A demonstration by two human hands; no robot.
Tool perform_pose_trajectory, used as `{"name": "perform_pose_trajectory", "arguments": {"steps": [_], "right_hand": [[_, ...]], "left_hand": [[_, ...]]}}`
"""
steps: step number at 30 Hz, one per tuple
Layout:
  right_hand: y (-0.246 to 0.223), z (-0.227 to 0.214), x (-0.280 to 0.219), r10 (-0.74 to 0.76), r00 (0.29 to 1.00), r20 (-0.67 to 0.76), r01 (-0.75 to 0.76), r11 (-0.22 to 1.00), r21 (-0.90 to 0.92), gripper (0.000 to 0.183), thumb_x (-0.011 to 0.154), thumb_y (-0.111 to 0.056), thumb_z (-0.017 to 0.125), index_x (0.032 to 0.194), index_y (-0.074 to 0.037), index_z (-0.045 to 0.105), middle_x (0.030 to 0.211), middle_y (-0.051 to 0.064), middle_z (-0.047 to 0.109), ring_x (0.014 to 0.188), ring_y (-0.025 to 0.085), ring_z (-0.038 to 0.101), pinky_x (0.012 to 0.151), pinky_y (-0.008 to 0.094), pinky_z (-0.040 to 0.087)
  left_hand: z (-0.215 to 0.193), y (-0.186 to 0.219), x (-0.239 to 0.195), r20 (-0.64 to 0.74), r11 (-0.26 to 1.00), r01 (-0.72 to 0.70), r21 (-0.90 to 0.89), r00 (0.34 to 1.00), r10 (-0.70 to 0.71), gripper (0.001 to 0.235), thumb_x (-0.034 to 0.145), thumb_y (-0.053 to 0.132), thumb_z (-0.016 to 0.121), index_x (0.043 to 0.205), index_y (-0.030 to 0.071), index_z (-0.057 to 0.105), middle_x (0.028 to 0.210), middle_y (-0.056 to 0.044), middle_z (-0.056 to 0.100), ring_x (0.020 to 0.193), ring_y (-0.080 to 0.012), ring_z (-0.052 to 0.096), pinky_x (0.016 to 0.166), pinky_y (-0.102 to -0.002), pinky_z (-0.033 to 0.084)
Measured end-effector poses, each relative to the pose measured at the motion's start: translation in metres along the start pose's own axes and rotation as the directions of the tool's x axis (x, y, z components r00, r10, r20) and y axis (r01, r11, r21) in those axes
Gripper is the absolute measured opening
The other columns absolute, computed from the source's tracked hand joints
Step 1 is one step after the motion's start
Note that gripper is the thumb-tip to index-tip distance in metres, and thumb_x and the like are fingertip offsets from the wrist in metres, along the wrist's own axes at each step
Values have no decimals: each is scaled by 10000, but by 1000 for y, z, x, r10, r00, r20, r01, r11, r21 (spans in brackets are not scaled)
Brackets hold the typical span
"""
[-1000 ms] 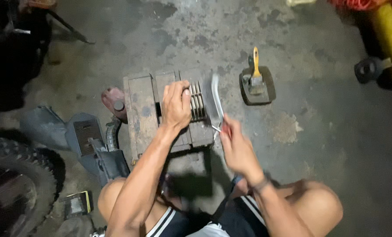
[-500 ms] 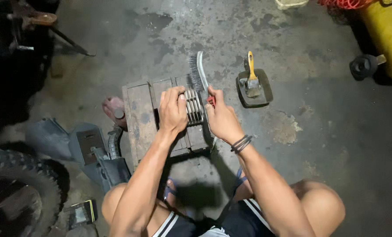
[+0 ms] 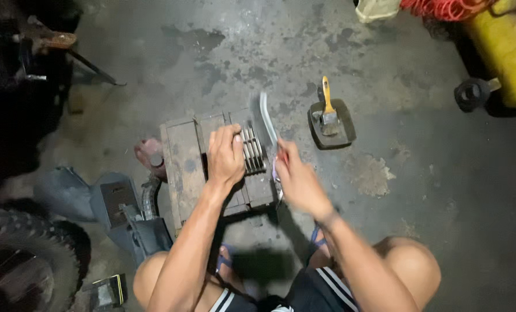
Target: The person scrubs a metal engine cylinder head with a wire brush, rotating the part to clean the fins and surfaces. The person holds the part with one hand and uses the brush with the other to remove debris.
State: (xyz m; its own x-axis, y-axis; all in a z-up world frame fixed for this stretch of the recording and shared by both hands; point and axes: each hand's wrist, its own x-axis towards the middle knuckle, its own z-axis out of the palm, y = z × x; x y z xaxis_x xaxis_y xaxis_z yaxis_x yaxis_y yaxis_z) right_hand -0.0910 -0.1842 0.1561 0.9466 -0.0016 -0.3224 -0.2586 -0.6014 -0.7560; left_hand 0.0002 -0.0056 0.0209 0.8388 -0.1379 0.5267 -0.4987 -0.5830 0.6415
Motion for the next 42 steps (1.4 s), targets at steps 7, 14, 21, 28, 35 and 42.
{"name": "perform_pose_trajectory", "arguments": {"steps": [7,14,21,28,35,42], "right_hand": [[13,15,6,-35,999,-19,36,999,37,504,1030,-180,444,1524,-129,357,1350,315,594,1157,587,594,922,746,489],[41,39,-51,55,998,-39,-55,998,4,492,1026,-240,426,1510,-202,351,1245,324,640,1119,567,621,912,674,513],[29,49,-12,-24,985,-169,25,1000,8,500,1041,-216,438,1528,-204,327,1237,350,632,1108,594,607,910,748,454],[70,75,-15,30,982,-186,-23,999,40,477,1027,-224,461,1496,-225,372,1292,313,633,1144,527,633,945,745,455],[102,82,-30,77,992,-99,-84,994,-68,462,1038,-315,434,1486,-305,322,1315,197,639,1174,464,632,943,781,401],[27,24,15,-200,973,-112,188,976,-113,489,1005,-188,485,1473,-167,344,1232,298,674,1068,543,650,824,730,497]], "left_hand": [[0,3,1,-7,1000,-18,15,1000,18,267,1085,226,384,1111,68,597,1083,-131,650,1008,-331,642,945,-408,447],[2,-4,1,-41,999,-37,18,998,37,197,1051,188,450,1094,86,612,1055,-116,655,987,-338,640,943,-407,456],[0,-1,4,-30,999,-46,20,998,47,196,1054,183,440,1082,75,601,1018,-135,648,966,-352,643,931,-425,457],[0,2,-1,-27,1000,4,2,1000,-4,220,1065,183,413,1072,76,605,1034,-117,657,963,-325,648,938,-398,448],[1,0,0,-28,1000,-18,13,999,18,238,1065,213,404,1099,90,604,1017,-122,644,958,-321,639,944,-400,446],[1,0,1,-58,999,-34,3,998,35,236,1072,218,409,1080,83,604,953,-117,622,917,-332,630,921,-408,454]]}}
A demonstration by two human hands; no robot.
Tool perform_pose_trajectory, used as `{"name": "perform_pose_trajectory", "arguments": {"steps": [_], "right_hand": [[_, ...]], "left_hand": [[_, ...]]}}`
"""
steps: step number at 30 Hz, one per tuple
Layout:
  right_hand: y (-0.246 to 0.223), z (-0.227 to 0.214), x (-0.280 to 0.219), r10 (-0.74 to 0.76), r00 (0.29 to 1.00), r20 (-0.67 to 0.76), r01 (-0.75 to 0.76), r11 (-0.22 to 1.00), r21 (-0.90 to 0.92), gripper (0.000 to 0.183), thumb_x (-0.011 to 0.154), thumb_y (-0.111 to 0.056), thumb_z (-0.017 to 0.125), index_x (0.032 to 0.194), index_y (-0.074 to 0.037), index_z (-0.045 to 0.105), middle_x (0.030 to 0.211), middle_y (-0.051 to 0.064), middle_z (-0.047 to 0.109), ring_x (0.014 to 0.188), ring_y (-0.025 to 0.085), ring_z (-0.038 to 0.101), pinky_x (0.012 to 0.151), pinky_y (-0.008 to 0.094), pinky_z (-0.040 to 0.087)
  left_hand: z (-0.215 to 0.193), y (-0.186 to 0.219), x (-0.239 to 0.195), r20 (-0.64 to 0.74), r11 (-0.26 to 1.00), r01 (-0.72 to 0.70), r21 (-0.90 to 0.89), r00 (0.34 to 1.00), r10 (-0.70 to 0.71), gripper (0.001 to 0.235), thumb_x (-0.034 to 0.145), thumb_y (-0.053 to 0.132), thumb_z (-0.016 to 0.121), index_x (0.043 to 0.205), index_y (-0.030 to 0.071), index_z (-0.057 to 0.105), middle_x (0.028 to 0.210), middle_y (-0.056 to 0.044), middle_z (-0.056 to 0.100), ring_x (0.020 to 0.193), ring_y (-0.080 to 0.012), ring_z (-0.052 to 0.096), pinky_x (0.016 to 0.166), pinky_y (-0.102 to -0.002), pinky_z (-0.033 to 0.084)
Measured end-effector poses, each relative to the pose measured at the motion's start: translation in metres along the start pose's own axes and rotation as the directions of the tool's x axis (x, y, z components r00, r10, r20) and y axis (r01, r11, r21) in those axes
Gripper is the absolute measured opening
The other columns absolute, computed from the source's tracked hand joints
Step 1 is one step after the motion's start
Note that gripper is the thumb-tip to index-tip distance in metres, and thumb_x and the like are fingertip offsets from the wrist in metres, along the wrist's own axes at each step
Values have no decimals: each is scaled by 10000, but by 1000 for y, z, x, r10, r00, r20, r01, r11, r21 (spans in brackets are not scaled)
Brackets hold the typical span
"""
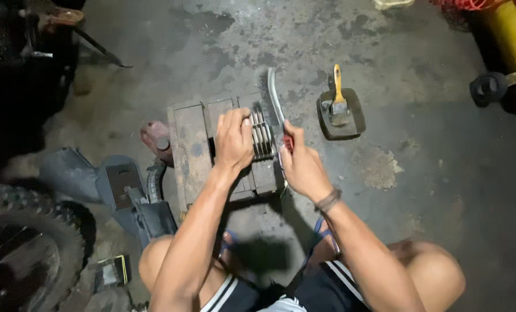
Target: The person scrubs a metal engine cylinder head with a wire brush, rotating the part to clean the fins and surfaces. The person holds the part with one hand and uses the brush with the other to remove debris.
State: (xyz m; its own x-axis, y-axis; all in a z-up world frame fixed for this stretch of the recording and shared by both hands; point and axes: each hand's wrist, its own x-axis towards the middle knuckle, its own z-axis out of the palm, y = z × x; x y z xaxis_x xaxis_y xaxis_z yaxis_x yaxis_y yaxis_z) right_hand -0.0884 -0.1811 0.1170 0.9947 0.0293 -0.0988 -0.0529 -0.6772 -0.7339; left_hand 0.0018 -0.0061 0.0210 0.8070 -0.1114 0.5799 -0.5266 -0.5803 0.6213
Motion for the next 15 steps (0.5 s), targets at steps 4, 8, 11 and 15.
{"name": "perform_pose_trajectory", "arguments": {"steps": [4,8,11,15], "right_hand": [[14,9,-45,16,1000,3,-16,1000,-11,513,983,-130,519,1468,-186,361,1199,321,672,1013,571,664,797,695,558],[5,13,-11,35,999,-27,-35,999,11,494,981,-123,528,1454,-107,388,1148,325,687,1022,555,665,792,675,546],[-8,3,-5,-48,997,-52,47,999,-25,470,989,-135,499,1444,-113,382,1162,313,685,1017,552,660,799,678,533],[-16,-4,-58,120,991,52,-118,992,-35,557,967,-193,508,1496,-203,336,1168,281,704,1011,558,664,836,703,530]], "left_hand": [[12,-9,-8,12,1000,31,-3,999,-31,224,1065,217,427,1100,89,608,1029,-123,649,1008,-321,647,986,-397,445],[-4,5,-11,51,998,59,-16,997,-58,280,1074,243,388,1122,80,611,1011,-133,649,979,-316,647,1006,-408,437],[1,2,-3,35,999,51,-2,998,-51,251,1068,244,411,1127,97,606,1024,-118,646,997,-309,640,1001,-393,439],[18,-19,-16,32,998,57,7,998,-57,234,1054,242,432,1105,109,618,1042,-99,662,983,-297,638,985,-381,444]]}}
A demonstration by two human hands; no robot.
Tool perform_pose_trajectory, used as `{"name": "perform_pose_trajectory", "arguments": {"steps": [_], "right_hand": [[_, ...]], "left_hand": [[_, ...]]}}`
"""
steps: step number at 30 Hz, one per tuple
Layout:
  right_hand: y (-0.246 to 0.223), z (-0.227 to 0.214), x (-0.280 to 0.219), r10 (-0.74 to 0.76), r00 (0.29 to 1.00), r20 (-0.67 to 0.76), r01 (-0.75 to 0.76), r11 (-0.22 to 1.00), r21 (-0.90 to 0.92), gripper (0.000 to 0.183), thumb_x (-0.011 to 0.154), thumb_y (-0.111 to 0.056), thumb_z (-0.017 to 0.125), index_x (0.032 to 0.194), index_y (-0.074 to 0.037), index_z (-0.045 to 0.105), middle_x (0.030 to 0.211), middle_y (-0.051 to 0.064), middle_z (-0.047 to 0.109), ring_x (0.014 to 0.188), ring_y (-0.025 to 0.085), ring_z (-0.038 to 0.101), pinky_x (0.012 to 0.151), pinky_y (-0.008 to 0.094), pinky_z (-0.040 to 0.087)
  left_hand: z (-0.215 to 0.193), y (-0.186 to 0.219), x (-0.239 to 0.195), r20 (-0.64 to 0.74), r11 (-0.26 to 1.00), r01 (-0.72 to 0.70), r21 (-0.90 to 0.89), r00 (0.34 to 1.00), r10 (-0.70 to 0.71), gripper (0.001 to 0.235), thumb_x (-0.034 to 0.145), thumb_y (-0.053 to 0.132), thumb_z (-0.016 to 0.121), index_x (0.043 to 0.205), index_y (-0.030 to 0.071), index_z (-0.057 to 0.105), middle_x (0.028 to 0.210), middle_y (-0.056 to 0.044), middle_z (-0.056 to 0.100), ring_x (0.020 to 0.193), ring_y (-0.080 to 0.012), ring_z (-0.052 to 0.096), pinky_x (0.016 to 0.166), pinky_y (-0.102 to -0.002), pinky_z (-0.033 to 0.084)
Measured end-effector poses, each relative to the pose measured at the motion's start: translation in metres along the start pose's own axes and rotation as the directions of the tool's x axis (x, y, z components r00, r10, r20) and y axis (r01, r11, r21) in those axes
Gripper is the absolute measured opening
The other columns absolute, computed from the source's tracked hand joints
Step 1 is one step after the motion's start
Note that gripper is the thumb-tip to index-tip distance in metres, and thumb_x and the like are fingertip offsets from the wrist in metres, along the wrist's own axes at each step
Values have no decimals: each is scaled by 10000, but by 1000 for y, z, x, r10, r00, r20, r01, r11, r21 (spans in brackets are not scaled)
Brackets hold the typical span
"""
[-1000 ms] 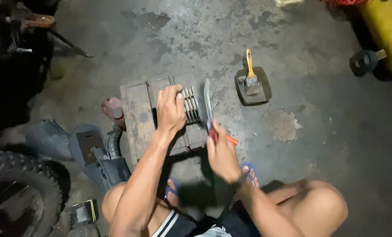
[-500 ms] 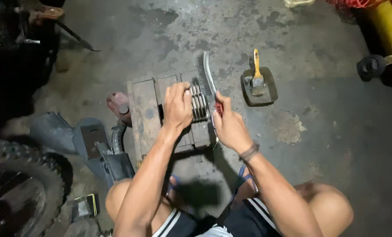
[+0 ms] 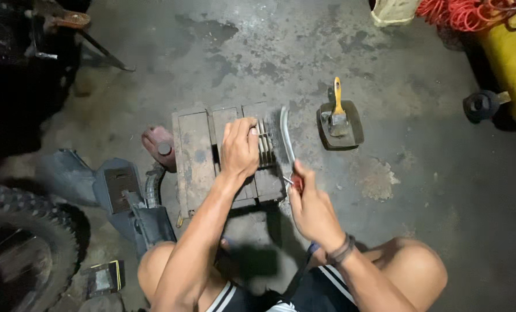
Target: The person scrubs a metal engine cylinder head with a wire brush, rotating the part to clean the fins and surfaces. The person holds the part with one hand and uses the brush with the other to remove debris.
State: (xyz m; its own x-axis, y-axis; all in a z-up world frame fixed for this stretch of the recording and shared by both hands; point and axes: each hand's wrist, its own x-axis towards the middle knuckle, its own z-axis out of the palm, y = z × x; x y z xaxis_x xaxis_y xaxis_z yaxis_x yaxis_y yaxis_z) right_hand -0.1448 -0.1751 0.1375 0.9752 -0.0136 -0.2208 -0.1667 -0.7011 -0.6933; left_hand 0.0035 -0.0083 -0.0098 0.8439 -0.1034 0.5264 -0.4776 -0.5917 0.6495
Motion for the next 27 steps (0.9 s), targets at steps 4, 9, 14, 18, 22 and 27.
{"name": "perform_pose_trajectory", "arguments": {"steps": [4,9,14,18,22,27], "right_hand": [[3,8,55,-158,981,-110,160,987,5,500,996,-154,495,1474,-149,347,1161,325,682,997,582,654,806,707,538],[11,4,7,9,1000,-12,-9,999,32,520,972,-174,517,1469,-165,364,1152,288,708,1008,569,660,825,701,529],[5,13,63,-143,982,-121,142,990,-17,508,996,-141,497,1485,-137,361,1141,345,680,1026,574,651,840,672,527],[16,1,110,-122,983,-134,117,992,-48,546,973,-234,572,1490,-243,397,1125,297,701,1068,525,657,921,624,516],[50,-8,93,42,976,-212,-7,987,161,574,969,-258,596,1504,-269,386,1224,313,660,1149,550,601,1010,615,455],[74,-3,56,201,955,-218,-75,874,481,514,943,-196,610,1436,-129,480,756,162,697,480,269,627,398,348,485]], "left_hand": [[-9,10,8,-24,1000,-23,-20,999,22,235,1064,219,416,1110,89,607,1015,-127,646,964,-324,635,963,-410,452],[-11,15,10,-23,1000,1,-24,1000,-2,228,1045,209,435,1098,85,619,1031,-130,670,983,-336,647,976,-417,453],[-17,9,10,-13,998,-39,-50,999,38,242,1054,223,419,1104,81,608,1047,-142,666,992,-341,654,963,-422,448],[-23,13,12,-20,994,-29,-107,999,27,272,1075,242,404,1144,70,603,1106,-157,676,1043,-378,647,970,-440,444],[-31,13,4,-33,982,38,-186,998,-45,351,1108,264,319,1209,72,596,1157,-159,658,1104,-383,628,1014,-456,418],[-34,-7,-6,-117,945,46,-324,989,-88,335,1099,194,360,1197,9,621,1190,-234,677,1152,-435,633,1034,-490,452]]}}
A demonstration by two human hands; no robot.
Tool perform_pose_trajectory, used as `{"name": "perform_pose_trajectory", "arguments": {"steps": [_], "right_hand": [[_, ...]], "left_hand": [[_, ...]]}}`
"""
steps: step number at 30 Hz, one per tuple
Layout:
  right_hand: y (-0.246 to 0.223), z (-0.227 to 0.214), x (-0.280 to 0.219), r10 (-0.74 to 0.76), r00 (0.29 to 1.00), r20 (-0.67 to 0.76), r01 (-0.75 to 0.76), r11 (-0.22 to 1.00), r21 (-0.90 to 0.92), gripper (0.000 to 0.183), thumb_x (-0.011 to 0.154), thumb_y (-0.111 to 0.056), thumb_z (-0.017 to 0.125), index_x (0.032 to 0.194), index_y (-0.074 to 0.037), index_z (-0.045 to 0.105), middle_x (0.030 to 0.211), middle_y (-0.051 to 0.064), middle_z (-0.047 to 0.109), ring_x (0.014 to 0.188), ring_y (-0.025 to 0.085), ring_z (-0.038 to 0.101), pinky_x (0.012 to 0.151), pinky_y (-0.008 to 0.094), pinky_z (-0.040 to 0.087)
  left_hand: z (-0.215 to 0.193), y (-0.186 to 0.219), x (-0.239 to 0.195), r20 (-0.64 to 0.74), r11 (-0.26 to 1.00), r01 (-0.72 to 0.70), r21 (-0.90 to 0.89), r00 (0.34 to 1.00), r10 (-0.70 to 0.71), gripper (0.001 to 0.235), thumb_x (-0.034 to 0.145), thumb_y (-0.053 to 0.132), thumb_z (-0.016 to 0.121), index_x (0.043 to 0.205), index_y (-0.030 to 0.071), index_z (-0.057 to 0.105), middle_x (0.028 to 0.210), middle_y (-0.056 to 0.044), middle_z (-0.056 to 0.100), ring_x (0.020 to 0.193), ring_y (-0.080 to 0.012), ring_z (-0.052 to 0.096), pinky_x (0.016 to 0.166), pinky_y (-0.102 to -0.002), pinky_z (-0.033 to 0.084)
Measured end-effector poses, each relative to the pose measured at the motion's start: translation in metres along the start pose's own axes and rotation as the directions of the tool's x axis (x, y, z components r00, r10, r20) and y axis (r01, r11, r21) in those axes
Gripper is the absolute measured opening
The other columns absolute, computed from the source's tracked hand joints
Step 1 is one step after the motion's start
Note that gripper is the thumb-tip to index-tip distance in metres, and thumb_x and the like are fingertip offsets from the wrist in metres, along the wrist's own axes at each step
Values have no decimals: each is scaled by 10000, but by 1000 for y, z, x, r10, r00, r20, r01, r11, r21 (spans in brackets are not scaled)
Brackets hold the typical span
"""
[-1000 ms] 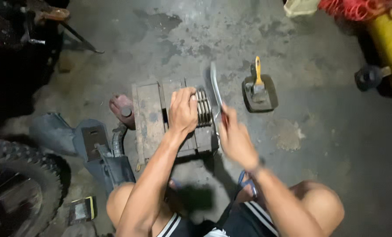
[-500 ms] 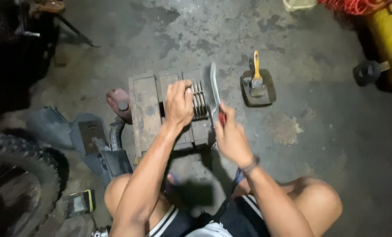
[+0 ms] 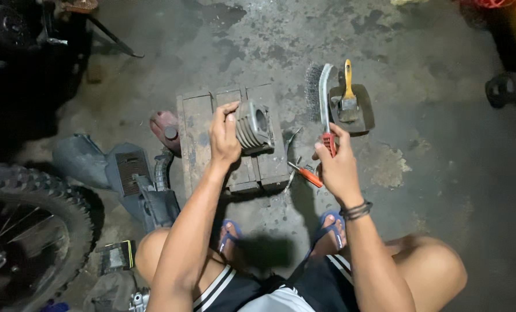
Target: The person scrubs a metal engine cylinder head with a wire brush, rotating the part to clean the fins and surfaces. The person holds the part with one hand and uses the brush with the other to remove debris.
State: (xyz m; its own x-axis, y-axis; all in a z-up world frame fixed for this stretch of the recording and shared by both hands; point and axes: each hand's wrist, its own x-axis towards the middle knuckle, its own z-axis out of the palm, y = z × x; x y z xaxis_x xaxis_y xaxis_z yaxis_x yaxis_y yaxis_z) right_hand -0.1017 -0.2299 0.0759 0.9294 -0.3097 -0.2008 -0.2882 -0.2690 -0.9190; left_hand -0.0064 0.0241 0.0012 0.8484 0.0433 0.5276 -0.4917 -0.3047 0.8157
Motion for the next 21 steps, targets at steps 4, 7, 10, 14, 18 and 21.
{"name": "perform_pose_trajectory", "arguments": {"steps": [4,7,10,14,18,21], "right_hand": [[22,0,-12,-78,997,18,78,997,31,496,968,-221,578,1441,-105,481,754,163,694,456,241,610,396,350,477],[19,9,-28,-102,994,45,95,987,129,425,991,-195,545,1402,-98,490,724,157,680,399,207,585,337,286,448],[35,19,-27,-172,984,55,154,959,239,371,1047,-220,456,1362,-23,463,682,175,660,376,203,574,326,294,444],[43,30,-30,-221,975,-24,216,919,330,237,1058,-238,506,1195,-50,553,765,165,696,544,189,660,424,254,487],[62,47,-30,-298,954,-14,296,953,-69,326,956,-135,685,1254,-54,579,869,255,646,687,355,584,621,463,460],[53,52,-36,-153,983,103,175,948,-265,286,992,-388,619,1090,-123,572,822,231,642,807,500,637,695,522,461]], "left_hand": [[-10,-3,-6,-26,999,36,-18,999,-36,328,1103,194,356,1195,0,604,1209,-235,679,1183,-400,638,1055,-482,444],[-12,-8,-9,-55,995,63,-73,996,-67,340,1112,216,344,1190,4,598,1231,-222,682,1219,-371,632,1082,-478,434],[-13,-14,-10,-67,995,63,-82,995,-69,361,1118,237,329,1192,16,604,1236,-211,686,1233,-360,630,1090,-478,431],[-12,-9,-9,-60,993,72,-92,995,-78,332,1114,230,377,1202,7,607,1241,-218,684,1242,-372,625,1095,-486,432],[-6,1,-7,-21,986,107,-125,994,-111,334,1113,242,411,1226,4,615,1273,-224,671,1270,-382,606,1105,-506,427],[-4,6,-5,-7,988,108,-107,994,-109,315,1119,219,411,1235,19,625,1251,-207,671,1253,-415,603,1082,-498,447]]}}
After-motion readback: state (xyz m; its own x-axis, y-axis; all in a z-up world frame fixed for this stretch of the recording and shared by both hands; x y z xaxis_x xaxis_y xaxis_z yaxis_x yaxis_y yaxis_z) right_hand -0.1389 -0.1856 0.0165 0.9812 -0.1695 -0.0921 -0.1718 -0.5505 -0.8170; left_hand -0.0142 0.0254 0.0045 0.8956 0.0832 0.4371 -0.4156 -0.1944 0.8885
